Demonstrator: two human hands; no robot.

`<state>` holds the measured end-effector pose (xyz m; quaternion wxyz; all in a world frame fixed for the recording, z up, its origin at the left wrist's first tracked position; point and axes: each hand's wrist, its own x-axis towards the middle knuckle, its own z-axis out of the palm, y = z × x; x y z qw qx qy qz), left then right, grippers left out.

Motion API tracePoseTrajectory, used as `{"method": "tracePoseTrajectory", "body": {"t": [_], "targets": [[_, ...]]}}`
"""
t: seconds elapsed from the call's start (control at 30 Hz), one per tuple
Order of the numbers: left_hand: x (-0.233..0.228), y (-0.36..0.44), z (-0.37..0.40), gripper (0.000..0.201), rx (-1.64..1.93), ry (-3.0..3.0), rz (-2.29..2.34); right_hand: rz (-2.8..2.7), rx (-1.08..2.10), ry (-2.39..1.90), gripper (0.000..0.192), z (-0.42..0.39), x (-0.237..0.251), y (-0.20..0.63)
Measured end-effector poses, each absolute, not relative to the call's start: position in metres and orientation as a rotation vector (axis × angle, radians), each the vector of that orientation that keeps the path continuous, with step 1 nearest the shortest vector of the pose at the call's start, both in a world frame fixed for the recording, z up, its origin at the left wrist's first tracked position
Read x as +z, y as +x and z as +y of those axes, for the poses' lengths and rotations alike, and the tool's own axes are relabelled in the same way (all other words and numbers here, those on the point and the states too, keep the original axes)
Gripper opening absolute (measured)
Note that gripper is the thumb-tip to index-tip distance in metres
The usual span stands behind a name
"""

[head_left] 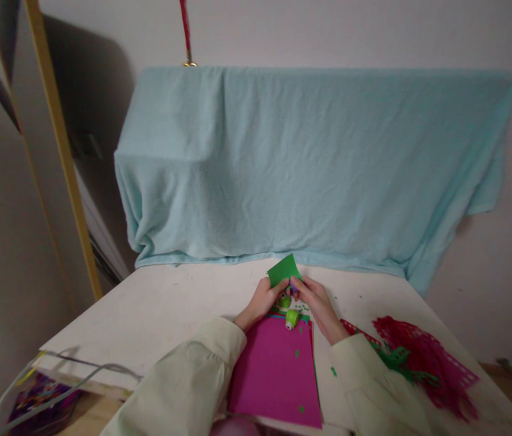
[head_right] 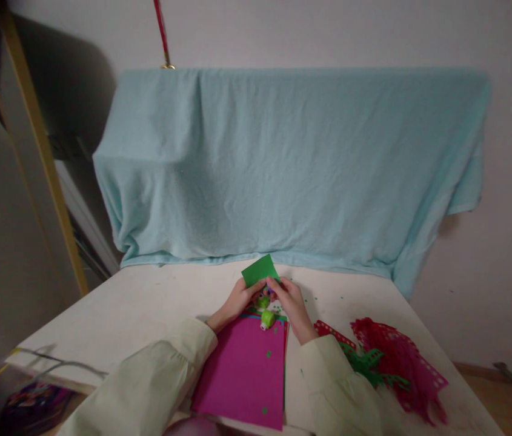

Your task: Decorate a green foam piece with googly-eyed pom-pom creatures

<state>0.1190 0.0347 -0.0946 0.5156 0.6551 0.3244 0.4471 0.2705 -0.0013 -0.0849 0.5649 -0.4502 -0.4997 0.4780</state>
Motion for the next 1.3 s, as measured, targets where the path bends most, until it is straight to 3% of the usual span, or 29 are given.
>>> {"method": "tracePoseTrajectory", "body": {"t": [0.3,1.3], "targets": [[-0.102,0.122,0.037,0.044,1.086,1.572,0.748,-1.217,1.059,-1.099,0.044,-0.002,-0.087,0.266],[-0.101,0.121,0.037,0.050,1.079,1.794,0.966,-0.942,1.032,-1.011,0.038,-0.005,-0.084,0.270]]}}
